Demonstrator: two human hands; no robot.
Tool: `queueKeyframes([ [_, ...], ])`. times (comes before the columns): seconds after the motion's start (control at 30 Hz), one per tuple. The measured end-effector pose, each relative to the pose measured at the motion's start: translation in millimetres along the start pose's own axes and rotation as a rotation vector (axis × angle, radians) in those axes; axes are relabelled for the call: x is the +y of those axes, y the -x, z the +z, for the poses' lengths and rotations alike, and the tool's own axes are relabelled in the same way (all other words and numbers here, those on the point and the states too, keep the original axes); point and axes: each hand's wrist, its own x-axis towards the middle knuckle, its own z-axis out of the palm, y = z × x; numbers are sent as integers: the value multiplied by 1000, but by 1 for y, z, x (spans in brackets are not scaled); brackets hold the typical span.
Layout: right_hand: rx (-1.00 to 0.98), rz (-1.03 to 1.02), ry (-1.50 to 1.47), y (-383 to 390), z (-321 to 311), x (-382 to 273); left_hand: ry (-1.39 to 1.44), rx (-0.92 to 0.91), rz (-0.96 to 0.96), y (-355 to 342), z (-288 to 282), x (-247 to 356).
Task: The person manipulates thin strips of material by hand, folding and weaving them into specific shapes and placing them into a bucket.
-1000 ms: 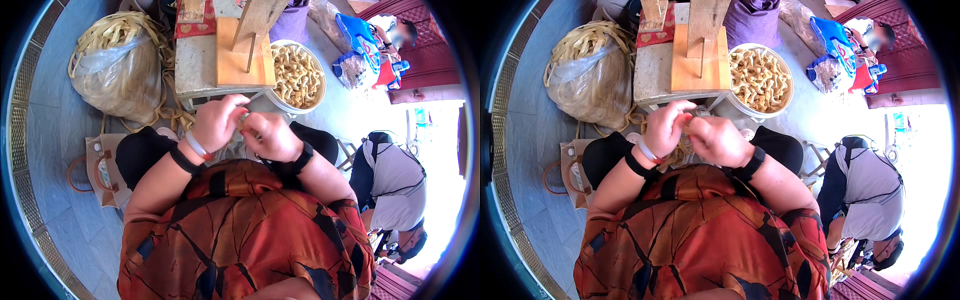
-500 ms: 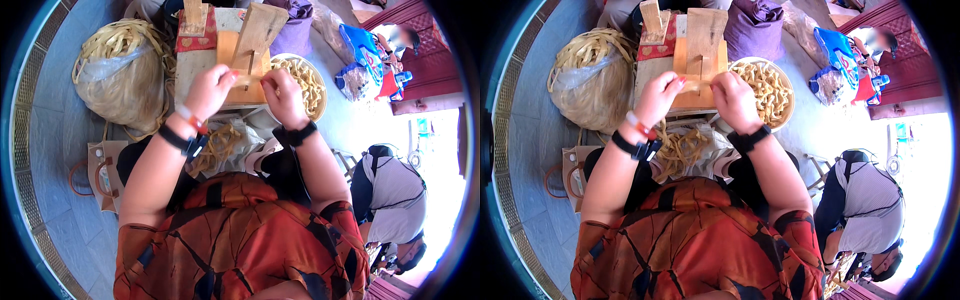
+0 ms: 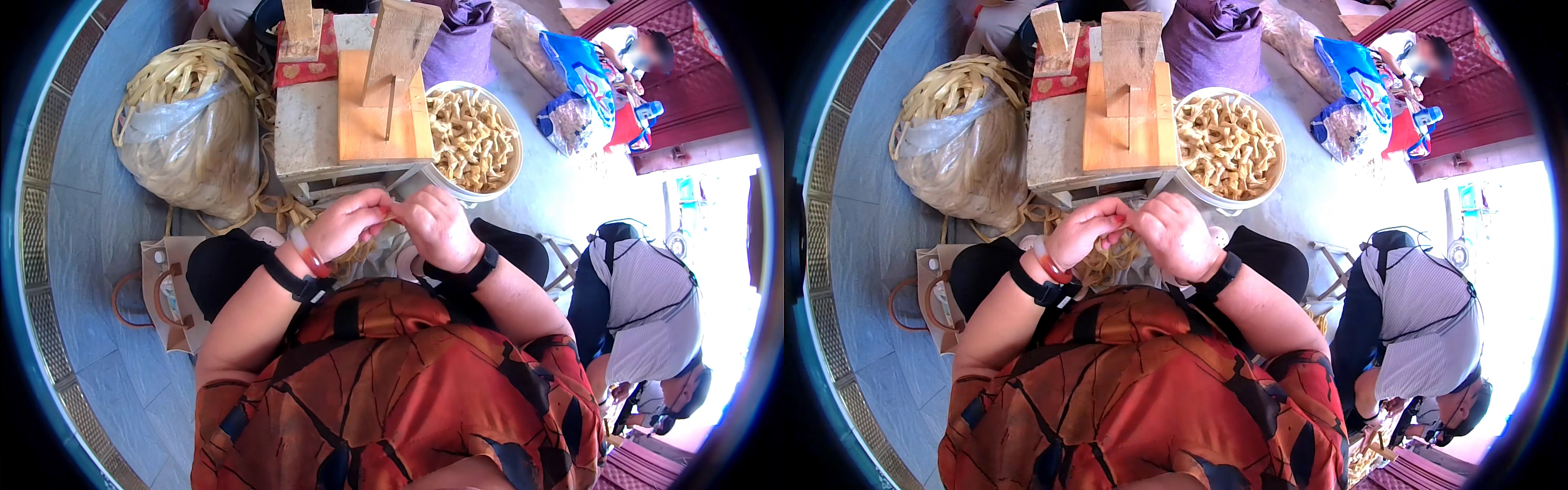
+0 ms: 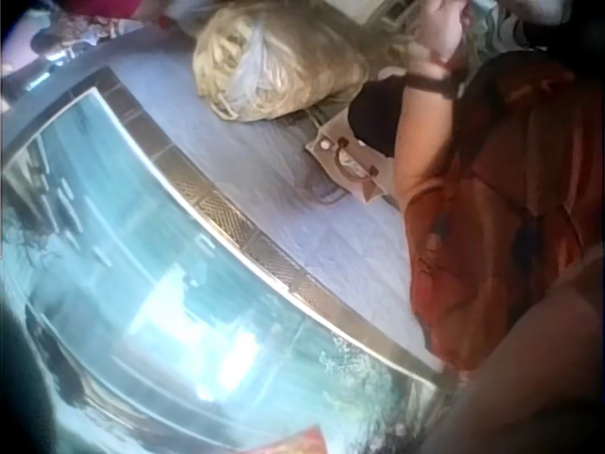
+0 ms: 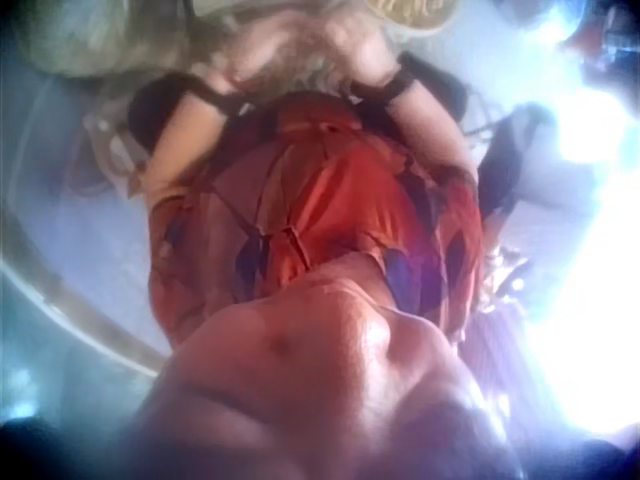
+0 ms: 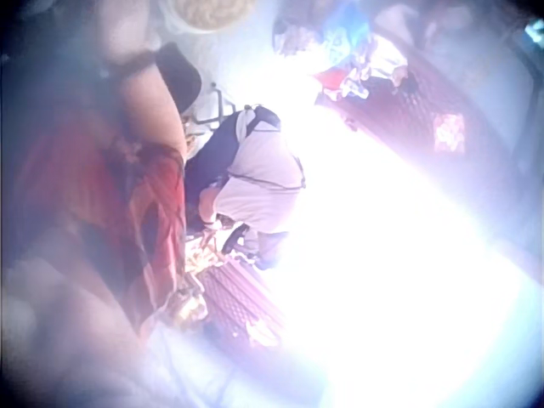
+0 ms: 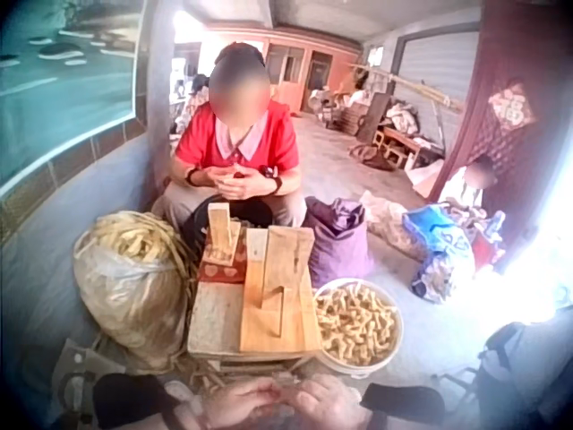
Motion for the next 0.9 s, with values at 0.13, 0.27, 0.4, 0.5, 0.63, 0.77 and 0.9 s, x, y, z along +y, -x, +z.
queueKeyframes([
  [0.13,165,77,184,4,-7,21,338,-201,-49,7,-36,-15],
  [0.27,-114,-151,-31,2,-6,-7,664,-67,247,4,-13,-1],
  [0.4,-86,48,-385,12,16,-16,-615,109,558,4,1,-6],
  [0.5,-33,58,-210,16,20,-10,-1002,29,473,8,10,-4],
  [0.63,-34,7,-83,17,17,-15,-353,-292,122,1,-8,-32],
  [0.77,131,510,-393,16,26,-13,-4,-277,78,-2,-7,-29],
  [0.9,60,1019,-1627,25,39,19,-888,99,646,-3,3,-23],
])
